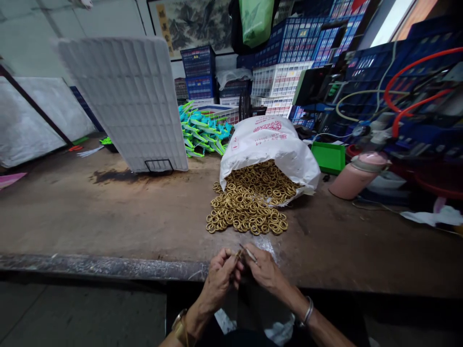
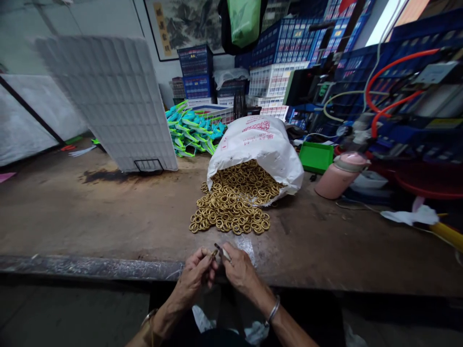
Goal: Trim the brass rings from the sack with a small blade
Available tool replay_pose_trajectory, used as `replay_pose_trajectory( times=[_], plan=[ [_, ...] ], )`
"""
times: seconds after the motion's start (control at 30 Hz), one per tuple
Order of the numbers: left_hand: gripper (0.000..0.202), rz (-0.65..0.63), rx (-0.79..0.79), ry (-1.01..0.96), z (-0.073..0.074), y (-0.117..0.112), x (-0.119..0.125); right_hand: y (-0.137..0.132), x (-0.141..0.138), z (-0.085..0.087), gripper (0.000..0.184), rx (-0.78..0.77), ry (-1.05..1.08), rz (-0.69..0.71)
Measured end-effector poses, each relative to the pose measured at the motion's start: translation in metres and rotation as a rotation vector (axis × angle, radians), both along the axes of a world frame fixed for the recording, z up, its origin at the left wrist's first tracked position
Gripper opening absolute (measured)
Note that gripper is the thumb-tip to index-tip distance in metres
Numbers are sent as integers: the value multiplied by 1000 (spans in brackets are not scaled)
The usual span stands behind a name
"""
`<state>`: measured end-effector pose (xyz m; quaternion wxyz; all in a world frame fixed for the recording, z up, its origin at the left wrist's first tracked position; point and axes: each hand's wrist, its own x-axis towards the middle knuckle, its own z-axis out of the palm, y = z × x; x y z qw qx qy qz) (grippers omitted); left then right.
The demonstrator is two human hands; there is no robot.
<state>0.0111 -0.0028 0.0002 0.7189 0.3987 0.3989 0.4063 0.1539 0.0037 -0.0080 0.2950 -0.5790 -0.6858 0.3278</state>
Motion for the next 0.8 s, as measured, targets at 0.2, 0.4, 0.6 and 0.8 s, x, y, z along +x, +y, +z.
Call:
replay_pose_trajectory(
  times=[0.2, 0.4, 0.6, 0.8],
  plan=[
    [30, 14, 73, 56, 0, 3, -3, -7, -3, 0, 23, 99, -214, 143],
    [30, 43, 124, 114, 3, 2, -5, -2, -2, -6, 26, 104, -352, 137],
    [26, -48, 35, -97, 9, -7, -4, 19, 6, -5, 19, 68, -557, -92],
    [23, 62, -161, -259, 8, -4, -6, 41, 2, -3, 17, 178, -520, -243]
  ],
)
